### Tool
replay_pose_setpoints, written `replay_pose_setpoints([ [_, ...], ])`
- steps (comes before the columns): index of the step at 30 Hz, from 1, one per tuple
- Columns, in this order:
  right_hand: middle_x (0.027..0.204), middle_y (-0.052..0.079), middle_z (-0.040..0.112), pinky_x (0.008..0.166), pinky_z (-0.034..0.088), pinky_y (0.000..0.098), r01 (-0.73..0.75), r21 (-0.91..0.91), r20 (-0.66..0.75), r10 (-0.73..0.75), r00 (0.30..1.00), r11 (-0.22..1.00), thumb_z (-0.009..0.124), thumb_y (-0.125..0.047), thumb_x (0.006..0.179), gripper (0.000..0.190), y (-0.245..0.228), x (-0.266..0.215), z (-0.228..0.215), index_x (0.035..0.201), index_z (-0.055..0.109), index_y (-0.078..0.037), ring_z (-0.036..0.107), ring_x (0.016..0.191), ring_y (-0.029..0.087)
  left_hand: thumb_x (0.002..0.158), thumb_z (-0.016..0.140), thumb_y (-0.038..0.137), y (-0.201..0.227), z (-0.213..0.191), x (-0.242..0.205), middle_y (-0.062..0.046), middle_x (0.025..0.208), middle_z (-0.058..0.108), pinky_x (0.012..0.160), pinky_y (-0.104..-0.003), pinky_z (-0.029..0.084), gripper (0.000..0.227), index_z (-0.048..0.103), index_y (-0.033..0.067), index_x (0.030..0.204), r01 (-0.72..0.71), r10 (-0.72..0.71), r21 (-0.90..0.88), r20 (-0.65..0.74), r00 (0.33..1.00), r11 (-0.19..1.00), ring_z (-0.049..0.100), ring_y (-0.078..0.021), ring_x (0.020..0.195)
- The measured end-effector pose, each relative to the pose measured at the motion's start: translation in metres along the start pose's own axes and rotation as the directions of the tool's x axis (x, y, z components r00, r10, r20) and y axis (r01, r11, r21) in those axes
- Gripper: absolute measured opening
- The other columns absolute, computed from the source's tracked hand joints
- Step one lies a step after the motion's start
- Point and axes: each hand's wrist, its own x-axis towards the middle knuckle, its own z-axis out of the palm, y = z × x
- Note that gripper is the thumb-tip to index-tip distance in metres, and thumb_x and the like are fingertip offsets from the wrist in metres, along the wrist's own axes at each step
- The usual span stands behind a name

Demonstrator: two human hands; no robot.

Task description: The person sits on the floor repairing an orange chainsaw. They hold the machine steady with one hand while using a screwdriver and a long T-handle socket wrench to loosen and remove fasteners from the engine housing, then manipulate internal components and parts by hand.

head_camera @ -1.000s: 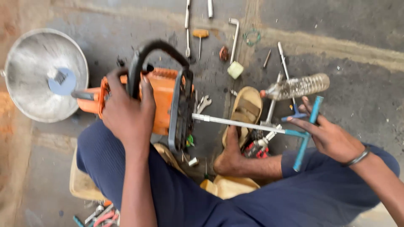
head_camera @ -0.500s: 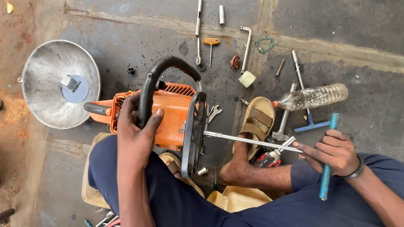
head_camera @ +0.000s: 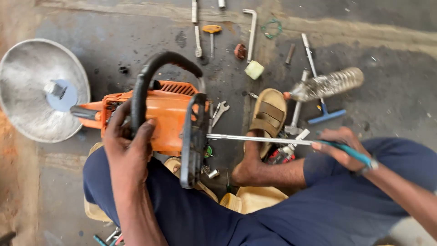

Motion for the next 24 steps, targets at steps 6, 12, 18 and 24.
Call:
replay_pose_setpoints([
  [6, 0.062, 0.008, 0.068, 0.051, 0.048, 0.0348, 0.010, 0.053, -0.004, -0.010, 1.000, 0.999, 0.074, -0.017, 0.084, 0.013, -0.012, 0.001, 0.002, 0.082, 0.075, -0.004, 0.063, 0.053, 0.018, 0.090, 0.067, 0.004, 0.003, -0.003, 0.001, 0.006, 0.075, 0.057, 0.045, -0.021, 0.029, 0.049, 0.061, 0.0050, 0.139, -0.090, 0.091, 0.025, -0.009, 0.996, 0.996, 0.042, -0.0001, 0.054],
  [12, 0.075, 0.009, 0.067, 0.078, 0.053, 0.0375, 0.352, -0.145, -0.226, -0.377, 0.898, 0.925, 0.082, -0.014, 0.075, 0.022, -0.027, -0.018, 0.006, 0.089, 0.070, -0.002, 0.063, 0.066, 0.012, 0.089, 0.067, 0.004, -0.006, -0.005, 0.004, 0.001, 0.072, 0.056, 0.046, -0.022, 0.031, 0.046, 0.063, 0.0028, 0.135, -0.088, 0.093, 0.118, -0.042, 0.995, 0.989, 0.044, -0.0035, 0.053],
  [18, 0.065, 0.009, 0.068, 0.058, 0.049, 0.0288, 0.106, -0.031, -0.311, -0.110, 0.944, 0.994, 0.084, -0.010, 0.072, 0.023, 0.000, -0.027, 0.010, 0.090, 0.074, 0.001, 0.062, 0.058, 0.015, 0.091, 0.068, 0.003, -0.011, -0.001, 0.013, 0.003, 0.090, 0.064, 0.059, -0.018, 0.043, 0.045, 0.061, 0.0006, 0.135, -0.222, 0.223, 0.075, -0.001, 0.975, 0.972, 0.056, -0.0002, 0.071],
  [24, 0.075, 0.009, 0.071, 0.068, 0.052, 0.0296, 0.230, -0.111, -0.295, -0.253, 0.921, 0.967, 0.084, -0.013, 0.074, 0.022, -0.025, -0.009, 0.008, 0.089, 0.073, -0.001, 0.065, 0.068, 0.015, 0.090, 0.067, 0.004, 0.007, 0.002, 0.004, 0.002, 0.076, 0.059, 0.050, -0.020, 0.033, 0.045, 0.063, 0.0034, 0.135, -0.111, 0.115, 0.102, -0.039, 0.993, 0.989, 0.047, -0.0021, 0.058],
])
